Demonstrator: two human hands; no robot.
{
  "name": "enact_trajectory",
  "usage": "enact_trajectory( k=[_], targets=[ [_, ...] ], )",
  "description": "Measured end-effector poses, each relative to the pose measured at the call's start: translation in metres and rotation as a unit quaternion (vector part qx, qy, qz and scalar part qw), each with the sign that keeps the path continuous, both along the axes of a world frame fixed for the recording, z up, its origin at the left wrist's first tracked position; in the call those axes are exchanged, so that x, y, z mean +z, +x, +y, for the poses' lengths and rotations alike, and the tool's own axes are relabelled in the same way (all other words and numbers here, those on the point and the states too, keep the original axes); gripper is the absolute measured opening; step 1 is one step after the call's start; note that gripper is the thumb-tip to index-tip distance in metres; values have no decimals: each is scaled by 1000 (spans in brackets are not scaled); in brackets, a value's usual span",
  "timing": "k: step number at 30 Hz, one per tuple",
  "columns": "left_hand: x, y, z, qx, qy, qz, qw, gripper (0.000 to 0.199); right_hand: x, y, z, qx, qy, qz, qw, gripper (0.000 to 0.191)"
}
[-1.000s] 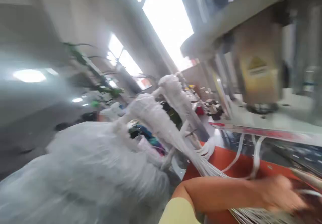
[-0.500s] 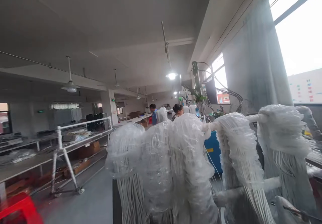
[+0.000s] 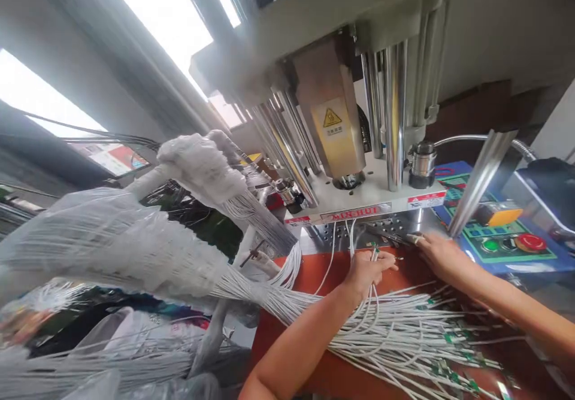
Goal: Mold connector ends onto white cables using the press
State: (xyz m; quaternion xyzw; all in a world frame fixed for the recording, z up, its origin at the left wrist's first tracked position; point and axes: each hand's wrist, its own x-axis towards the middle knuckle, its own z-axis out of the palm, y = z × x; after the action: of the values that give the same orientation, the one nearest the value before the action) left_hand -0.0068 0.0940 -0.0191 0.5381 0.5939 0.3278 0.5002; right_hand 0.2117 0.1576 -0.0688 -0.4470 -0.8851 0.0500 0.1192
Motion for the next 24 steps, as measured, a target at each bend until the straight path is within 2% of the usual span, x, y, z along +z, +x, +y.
enact_trajectory(
  k=[3, 5, 9, 12, 16, 18, 21, 24],
  targets=[
    [-9, -8, 2, 36, -41, -104, 993, 20, 3, -15, 2, -14, -26, -65, 997, 30],
    [-13, -11, 2, 32, -30, -118, 992, 19, 9, -16, 1, -20, -48, -84, 995, 29],
    [-20, -15, 4, 21, -8, -110, 994, 21, 24, -9, -1, 13, -85, -74, 994, 36],
    [-23, -16, 6, 8, -37, -133, 990, 24, 31, -9, -5, -1, -103, -79, 992, 34],
    [-18, -16, 5, -63, -107, -182, 975, 31, 46, -15, -9, -12, -143, -113, 983, 34],
    [-12, -14, 3, -78, -135, -188, 970, 32, 58, -17, -10, -10, -179, -102, 978, 33],
    [-4, -8, 2, -51, -165, -176, 969, 25, 73, -19, -12, -50, -251, -73, 964, 35],
    [-2, -2, 0, -19, -203, -198, 959, 16, 73, -21, -16, -55, -340, 25, 938, 41]
  ],
)
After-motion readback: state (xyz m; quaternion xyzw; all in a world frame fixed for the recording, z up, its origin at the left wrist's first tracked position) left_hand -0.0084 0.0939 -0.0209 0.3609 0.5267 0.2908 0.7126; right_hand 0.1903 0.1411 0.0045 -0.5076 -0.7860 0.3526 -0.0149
